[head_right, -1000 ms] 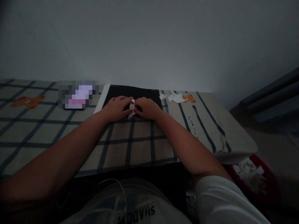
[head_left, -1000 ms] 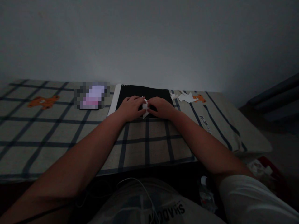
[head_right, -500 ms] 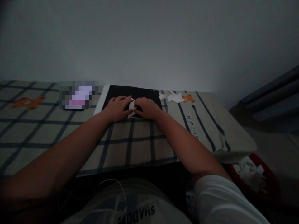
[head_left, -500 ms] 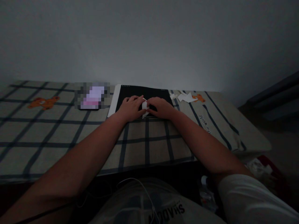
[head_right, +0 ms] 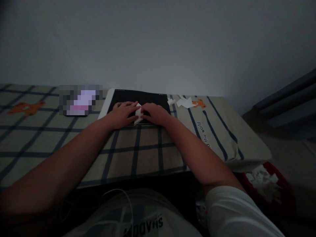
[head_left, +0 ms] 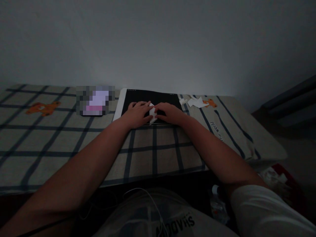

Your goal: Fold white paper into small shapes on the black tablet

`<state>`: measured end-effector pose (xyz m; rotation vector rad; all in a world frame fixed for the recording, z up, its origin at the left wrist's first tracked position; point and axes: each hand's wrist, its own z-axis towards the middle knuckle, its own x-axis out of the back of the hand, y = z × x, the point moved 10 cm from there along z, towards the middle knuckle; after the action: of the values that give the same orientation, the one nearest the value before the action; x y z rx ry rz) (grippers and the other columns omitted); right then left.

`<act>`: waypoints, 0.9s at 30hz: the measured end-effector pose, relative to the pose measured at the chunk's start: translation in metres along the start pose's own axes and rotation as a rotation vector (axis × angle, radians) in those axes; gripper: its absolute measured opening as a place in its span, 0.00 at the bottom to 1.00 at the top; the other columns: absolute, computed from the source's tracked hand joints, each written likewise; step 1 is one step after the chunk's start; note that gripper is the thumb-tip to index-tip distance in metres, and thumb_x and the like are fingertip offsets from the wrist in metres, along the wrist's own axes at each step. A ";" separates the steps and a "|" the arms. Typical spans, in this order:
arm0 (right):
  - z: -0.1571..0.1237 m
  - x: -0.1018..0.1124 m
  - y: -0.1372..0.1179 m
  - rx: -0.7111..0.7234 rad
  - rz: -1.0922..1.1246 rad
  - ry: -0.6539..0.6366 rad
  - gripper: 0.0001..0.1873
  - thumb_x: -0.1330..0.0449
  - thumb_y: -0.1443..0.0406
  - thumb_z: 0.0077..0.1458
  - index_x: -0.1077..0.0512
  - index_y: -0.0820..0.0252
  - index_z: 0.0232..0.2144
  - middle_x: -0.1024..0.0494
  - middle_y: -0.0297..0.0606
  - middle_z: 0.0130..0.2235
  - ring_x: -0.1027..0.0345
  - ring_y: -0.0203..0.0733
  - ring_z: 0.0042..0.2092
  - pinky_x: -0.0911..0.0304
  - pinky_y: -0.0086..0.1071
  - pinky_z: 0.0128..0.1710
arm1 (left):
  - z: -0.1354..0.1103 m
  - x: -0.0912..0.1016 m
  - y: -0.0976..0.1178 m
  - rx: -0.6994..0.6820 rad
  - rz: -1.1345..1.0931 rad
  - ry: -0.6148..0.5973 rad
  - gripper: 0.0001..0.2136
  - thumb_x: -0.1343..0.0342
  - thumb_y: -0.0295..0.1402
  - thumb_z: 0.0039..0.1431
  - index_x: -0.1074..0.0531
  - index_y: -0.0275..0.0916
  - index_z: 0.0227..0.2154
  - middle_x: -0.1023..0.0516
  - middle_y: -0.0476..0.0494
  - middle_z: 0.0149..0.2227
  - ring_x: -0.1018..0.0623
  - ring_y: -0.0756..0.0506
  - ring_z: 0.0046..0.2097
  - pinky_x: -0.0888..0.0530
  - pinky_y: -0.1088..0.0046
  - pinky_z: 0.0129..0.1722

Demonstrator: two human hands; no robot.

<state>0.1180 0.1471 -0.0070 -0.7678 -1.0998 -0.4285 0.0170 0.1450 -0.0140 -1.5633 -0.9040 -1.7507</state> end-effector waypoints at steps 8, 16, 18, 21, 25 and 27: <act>-0.004 -0.001 -0.002 0.042 0.073 -0.033 0.19 0.35 0.58 0.60 0.27 0.59 0.51 0.24 0.47 0.56 0.32 0.51 0.58 0.38 0.46 0.58 | -0.001 -0.003 -0.001 0.009 0.027 -0.011 0.28 0.54 0.43 0.69 0.40 0.42 0.69 0.46 0.37 0.74 0.43 0.34 0.72 0.45 0.45 0.66; -0.005 0.005 -0.010 0.004 -0.002 0.019 0.12 0.43 0.59 0.66 0.25 0.57 0.45 0.21 0.44 0.53 0.30 0.48 0.55 0.37 0.43 0.56 | -0.003 0.002 0.001 -0.033 -0.005 0.034 0.29 0.53 0.44 0.69 0.41 0.42 0.70 0.43 0.39 0.73 0.43 0.35 0.71 0.44 0.46 0.65; -0.004 0.007 -0.010 -0.031 -0.082 0.034 0.13 0.45 0.60 0.66 0.24 0.58 0.46 0.20 0.44 0.53 0.29 0.49 0.55 0.37 0.42 0.55 | -0.003 0.003 0.001 -0.031 -0.010 0.048 0.28 0.55 0.45 0.69 0.41 0.42 0.69 0.42 0.39 0.72 0.42 0.35 0.71 0.44 0.46 0.65; -0.003 0.012 -0.011 -0.055 -0.192 0.078 0.14 0.43 0.62 0.65 0.24 0.59 0.49 0.21 0.46 0.55 0.31 0.52 0.57 0.38 0.44 0.54 | -0.003 0.004 0.001 -0.020 0.001 0.058 0.28 0.56 0.47 0.70 0.39 0.43 0.69 0.39 0.39 0.71 0.41 0.35 0.71 0.44 0.46 0.65; -0.002 0.021 -0.011 -0.047 -0.220 0.138 0.14 0.45 0.63 0.65 0.22 0.59 0.47 0.21 0.45 0.55 0.31 0.51 0.57 0.39 0.44 0.55 | -0.004 0.007 -0.001 0.024 0.029 0.076 0.28 0.56 0.51 0.70 0.36 0.44 0.67 0.38 0.41 0.71 0.39 0.35 0.70 0.42 0.47 0.64; -0.002 0.021 -0.012 -0.030 -0.189 0.124 0.15 0.46 0.63 0.66 0.20 0.58 0.46 0.19 0.43 0.52 0.29 0.50 0.55 0.39 0.43 0.54 | -0.005 0.009 -0.001 0.047 0.035 0.095 0.28 0.57 0.52 0.70 0.36 0.45 0.66 0.38 0.41 0.71 0.39 0.34 0.70 0.42 0.47 0.63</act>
<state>0.1194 0.1389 0.0160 -0.6569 -1.0553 -0.6451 0.0127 0.1418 -0.0056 -1.4454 -0.8600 -1.7506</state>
